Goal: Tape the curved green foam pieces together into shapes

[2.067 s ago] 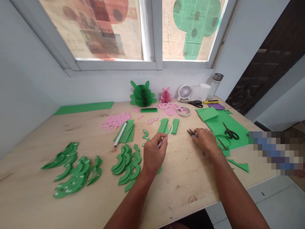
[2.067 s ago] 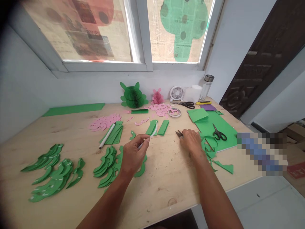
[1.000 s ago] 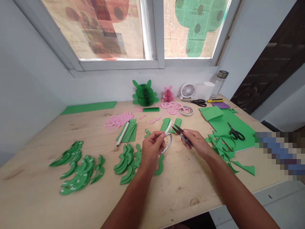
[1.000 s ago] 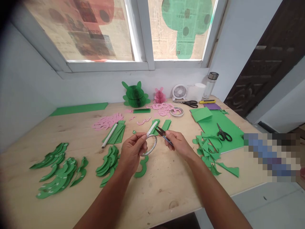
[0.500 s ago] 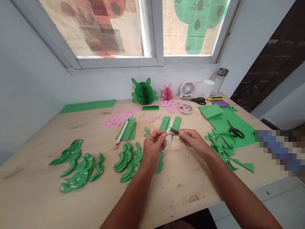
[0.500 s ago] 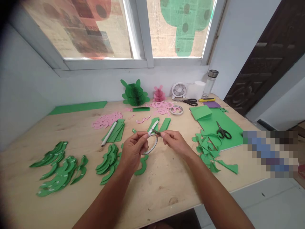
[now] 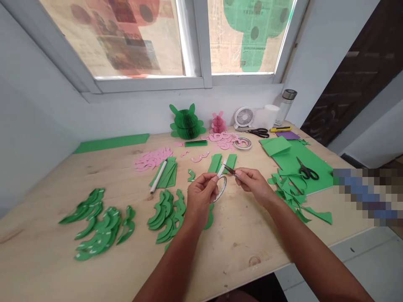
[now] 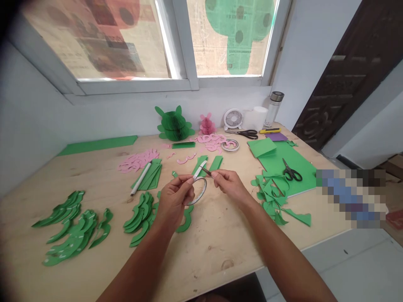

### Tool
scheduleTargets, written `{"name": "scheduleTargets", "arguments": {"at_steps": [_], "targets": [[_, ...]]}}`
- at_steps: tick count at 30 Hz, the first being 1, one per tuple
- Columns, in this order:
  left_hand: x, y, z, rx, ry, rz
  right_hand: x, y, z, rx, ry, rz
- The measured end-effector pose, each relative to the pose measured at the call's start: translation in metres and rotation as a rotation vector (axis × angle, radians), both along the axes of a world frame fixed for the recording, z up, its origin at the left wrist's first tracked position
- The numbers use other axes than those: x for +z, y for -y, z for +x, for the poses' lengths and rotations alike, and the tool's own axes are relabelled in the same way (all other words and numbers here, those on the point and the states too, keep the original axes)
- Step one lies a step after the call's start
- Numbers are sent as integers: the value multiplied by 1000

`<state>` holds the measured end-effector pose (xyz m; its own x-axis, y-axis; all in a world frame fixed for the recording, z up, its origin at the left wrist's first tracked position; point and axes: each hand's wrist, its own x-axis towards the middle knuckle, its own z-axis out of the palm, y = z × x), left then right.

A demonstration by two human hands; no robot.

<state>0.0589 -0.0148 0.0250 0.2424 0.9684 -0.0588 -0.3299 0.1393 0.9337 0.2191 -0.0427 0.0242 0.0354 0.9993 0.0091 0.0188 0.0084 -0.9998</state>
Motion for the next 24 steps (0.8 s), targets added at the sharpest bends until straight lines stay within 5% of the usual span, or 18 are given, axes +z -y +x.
{"name": "scheduleTargets", "arguments": {"at_steps": [24], "targets": [[-1,1,-1,-25,-18,22,4,0,4,-41,-112,12]]}}
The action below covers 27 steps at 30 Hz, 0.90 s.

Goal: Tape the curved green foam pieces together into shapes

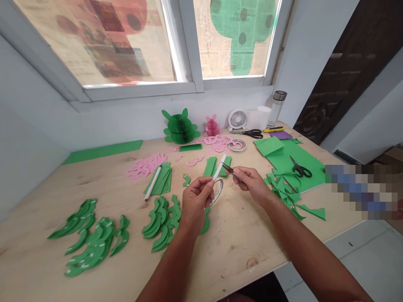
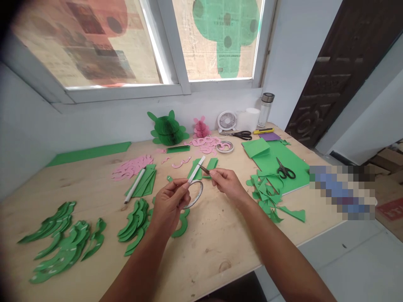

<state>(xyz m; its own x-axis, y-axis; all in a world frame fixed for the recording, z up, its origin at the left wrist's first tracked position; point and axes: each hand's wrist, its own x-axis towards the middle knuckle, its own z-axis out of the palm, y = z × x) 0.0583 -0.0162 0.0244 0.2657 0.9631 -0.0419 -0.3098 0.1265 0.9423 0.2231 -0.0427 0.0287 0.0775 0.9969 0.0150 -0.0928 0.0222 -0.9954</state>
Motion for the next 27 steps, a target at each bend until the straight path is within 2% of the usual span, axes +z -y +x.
{"name": "scheduleTargets", "arguments": {"at_steps": [6,18,27], "targets": [[4,2,1,40,-99,43,1,1,1,2,-25,50],[-3,5,-2,119,-348,348,-1,0,6,-100,16,102],[0,10,-2,40,-413,408,1,1,6,-109,-8,118]]}}
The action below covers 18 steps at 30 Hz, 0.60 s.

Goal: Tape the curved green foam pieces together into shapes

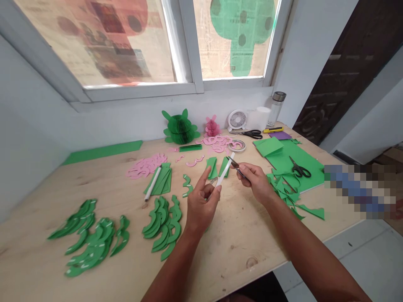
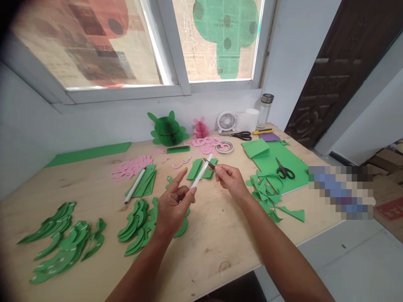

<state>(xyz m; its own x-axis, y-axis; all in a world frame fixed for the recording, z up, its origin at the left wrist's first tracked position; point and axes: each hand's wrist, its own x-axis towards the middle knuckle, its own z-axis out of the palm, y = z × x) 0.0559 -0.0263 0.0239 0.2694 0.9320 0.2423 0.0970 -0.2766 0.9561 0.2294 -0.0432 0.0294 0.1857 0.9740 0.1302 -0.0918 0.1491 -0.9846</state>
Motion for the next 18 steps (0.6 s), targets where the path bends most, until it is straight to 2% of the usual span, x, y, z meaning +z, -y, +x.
{"name": "scheduleTargets", "arguments": {"at_steps": [10,18], "targets": [[6,4,0,-5,-40,95,-2,-1,0,5,-16,-31],[4,4,2,-69,25,1,-1,0,0,14,-40,-19]]}}
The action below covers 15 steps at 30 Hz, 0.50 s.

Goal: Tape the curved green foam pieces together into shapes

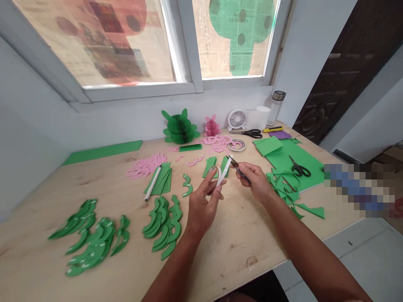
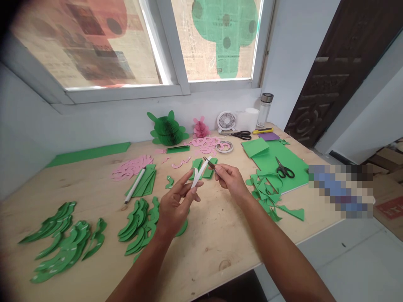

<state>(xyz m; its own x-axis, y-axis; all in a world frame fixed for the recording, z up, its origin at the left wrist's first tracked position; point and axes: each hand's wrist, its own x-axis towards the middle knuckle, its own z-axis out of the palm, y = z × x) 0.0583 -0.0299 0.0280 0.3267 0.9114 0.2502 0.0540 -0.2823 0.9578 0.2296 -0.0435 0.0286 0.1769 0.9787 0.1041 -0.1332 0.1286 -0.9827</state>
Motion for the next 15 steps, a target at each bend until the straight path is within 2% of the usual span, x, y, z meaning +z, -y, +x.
{"name": "scheduleTargets", "arguments": {"at_steps": [7,15], "targets": [[-1,-3,0,-18,-16,-36,2,1,0,7,13,15],[-3,-4,1,9,-116,211,3,3,-1,3,-3,51]]}}
